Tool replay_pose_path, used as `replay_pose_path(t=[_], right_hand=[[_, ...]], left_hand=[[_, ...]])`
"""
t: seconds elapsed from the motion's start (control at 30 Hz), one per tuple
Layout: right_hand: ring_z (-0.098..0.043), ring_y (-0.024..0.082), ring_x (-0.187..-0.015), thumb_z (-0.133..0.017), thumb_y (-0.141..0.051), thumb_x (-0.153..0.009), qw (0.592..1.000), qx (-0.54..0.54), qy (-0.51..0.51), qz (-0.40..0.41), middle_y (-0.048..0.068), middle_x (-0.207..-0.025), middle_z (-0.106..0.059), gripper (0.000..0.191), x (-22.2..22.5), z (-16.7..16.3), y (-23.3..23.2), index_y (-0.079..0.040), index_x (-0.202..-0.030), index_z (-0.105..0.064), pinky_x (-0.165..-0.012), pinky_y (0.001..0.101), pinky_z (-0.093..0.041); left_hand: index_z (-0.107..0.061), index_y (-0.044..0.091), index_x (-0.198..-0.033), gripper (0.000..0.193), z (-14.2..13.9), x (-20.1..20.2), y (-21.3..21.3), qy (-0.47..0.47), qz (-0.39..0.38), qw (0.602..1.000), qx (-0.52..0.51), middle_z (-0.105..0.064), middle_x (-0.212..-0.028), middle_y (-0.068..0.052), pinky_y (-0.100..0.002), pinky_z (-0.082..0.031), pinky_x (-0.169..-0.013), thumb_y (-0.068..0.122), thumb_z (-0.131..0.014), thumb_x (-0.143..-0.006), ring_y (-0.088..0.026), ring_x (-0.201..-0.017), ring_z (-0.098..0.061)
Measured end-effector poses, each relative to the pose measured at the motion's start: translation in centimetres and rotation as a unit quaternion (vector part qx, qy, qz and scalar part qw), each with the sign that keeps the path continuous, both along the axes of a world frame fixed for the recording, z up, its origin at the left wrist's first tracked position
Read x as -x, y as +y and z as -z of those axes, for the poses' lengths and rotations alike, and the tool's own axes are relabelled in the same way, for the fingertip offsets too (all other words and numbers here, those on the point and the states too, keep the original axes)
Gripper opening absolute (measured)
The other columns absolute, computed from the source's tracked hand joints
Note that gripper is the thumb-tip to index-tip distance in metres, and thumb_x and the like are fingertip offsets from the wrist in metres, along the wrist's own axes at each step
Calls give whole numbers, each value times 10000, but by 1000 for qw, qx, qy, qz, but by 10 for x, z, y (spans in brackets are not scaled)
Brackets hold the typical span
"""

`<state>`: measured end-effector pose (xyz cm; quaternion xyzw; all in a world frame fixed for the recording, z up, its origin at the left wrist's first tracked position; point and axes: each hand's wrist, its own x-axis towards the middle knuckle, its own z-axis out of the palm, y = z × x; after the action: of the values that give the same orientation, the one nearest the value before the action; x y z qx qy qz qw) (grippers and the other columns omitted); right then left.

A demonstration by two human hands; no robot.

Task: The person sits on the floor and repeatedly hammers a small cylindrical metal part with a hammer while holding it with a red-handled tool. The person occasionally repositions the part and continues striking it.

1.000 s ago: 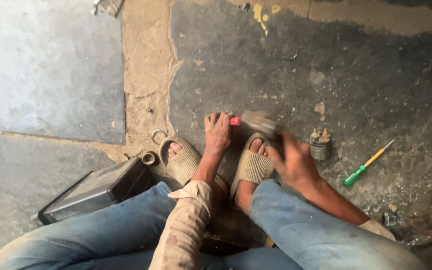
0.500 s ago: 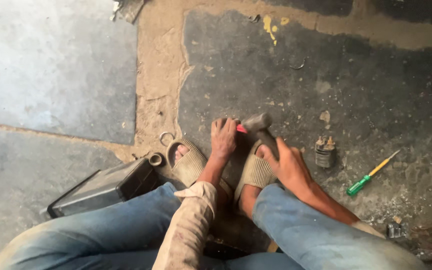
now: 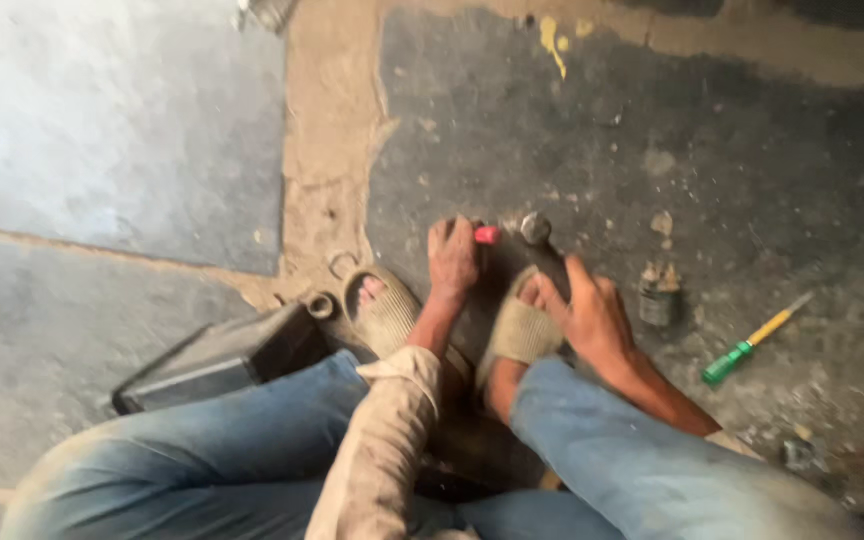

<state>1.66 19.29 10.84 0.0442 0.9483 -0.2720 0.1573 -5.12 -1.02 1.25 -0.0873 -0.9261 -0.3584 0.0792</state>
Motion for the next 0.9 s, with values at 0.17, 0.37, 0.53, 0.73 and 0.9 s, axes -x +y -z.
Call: replay_pose_path(t=[0.17,0.37,0.53,0.73,0.9], right_hand=[[-571,402,-716,-617,-410,-1005,880,413,198,123,308,-1032,-568,564,-5,-37,19,31,-1305,-432,-596,438,-522],[-622,560,-826,-651,-332,-1002,992,95,79,-28,357,-942,-651,507,6,-3,-11,90,-1265,-556,-642,540,-515],[-647,518,-955,-679,-399,-1030,993,-19,-34,112,319,-976,-660,448,23,24,5,15,-1185,-604,-744,565,-510],[-548,432,-1220,-745,-304,-922,992,13,126,-7,236,-1361,-546,597,48,13,-7,27,-1380,-554,-964,525,-485],[-596,424,-1228,-683,-244,-993,955,226,169,-90,225,-1347,-588,490,63,33,-53,11,-1379,-520,-1012,488,-506]], left_hand=[[-635,79,-1075,224,3,-3,2,6,2,1000,-22,-636,-998,-121,-479,-482,-908,151,-703,-874,-379,-995,-582],[-628,63,-1083,275,-1,2,-1,33,-14,999,-20,-634,-1010,-159,-496,-483,-914,110,-700,-821,-425,-1006,-559],[-639,108,-1064,156,-4,-1,2,-75,-43,994,-70,-650,-1021,-114,-480,-494,-921,100,-720,-931,-370,-1032,-595],[-635,64,-1128,303,2,-2,0,-35,-30,998,-44,-643,-1075,-136,-491,-488,-930,87,-713,-835,-401,-1080,-579],[-525,73,-1274,466,3,-3,0,-16,-5,1000,-18,-606,-1284,-140,-492,-485,-1009,98,-716,-850,-378,-1177,-587]])
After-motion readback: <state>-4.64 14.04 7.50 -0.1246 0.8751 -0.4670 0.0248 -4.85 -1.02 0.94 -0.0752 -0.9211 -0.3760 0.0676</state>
